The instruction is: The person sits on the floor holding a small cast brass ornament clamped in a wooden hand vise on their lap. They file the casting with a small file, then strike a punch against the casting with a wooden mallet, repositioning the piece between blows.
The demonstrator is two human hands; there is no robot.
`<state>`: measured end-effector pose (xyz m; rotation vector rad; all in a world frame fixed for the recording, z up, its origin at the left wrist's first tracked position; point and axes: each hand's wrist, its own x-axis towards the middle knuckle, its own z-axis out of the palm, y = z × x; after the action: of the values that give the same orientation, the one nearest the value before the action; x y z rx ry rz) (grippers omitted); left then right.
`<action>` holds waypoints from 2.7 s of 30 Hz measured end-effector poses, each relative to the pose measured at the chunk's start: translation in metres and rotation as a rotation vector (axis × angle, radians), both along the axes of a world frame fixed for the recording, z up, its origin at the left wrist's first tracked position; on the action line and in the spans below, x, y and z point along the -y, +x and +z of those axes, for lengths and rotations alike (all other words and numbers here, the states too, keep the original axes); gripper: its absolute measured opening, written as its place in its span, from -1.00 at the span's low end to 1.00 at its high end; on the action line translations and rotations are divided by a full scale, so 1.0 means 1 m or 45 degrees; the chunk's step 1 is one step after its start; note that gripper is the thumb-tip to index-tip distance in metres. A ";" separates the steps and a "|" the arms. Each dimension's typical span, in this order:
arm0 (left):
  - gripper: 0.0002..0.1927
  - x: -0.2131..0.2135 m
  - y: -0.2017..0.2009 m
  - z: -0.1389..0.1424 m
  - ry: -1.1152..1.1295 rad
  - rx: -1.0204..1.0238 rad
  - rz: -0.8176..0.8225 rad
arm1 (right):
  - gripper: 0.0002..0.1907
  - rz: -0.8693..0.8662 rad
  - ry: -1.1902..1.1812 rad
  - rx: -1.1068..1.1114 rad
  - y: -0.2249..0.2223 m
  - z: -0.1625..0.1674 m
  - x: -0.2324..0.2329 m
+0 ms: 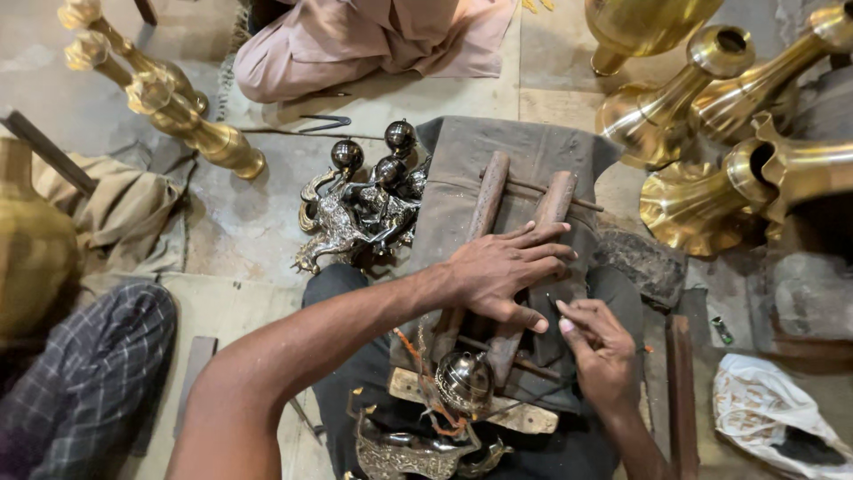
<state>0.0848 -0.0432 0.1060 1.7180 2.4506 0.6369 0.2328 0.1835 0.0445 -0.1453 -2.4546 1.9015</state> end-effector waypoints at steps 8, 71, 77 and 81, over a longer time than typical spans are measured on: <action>-0.11 0.001 -0.002 -0.002 -0.086 -0.015 0.021 | -0.72 -0.080 0.048 0.167 0.038 0.006 0.007; -0.09 -0.015 0.000 0.012 0.017 0.004 0.000 | -0.74 -0.073 -0.082 0.006 0.022 0.016 -0.002; -0.13 -0.011 0.003 0.010 0.006 0.000 -0.005 | -0.74 -0.032 0.149 -0.027 0.018 0.020 -0.003; -0.12 -0.012 0.003 0.016 0.033 -0.017 -0.002 | -0.75 -0.075 -0.090 0.002 -0.012 0.015 -0.002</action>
<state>0.0881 -0.0316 0.1223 1.7390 2.4606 0.6625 0.2203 0.1852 0.0592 -0.2186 -2.3570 1.9649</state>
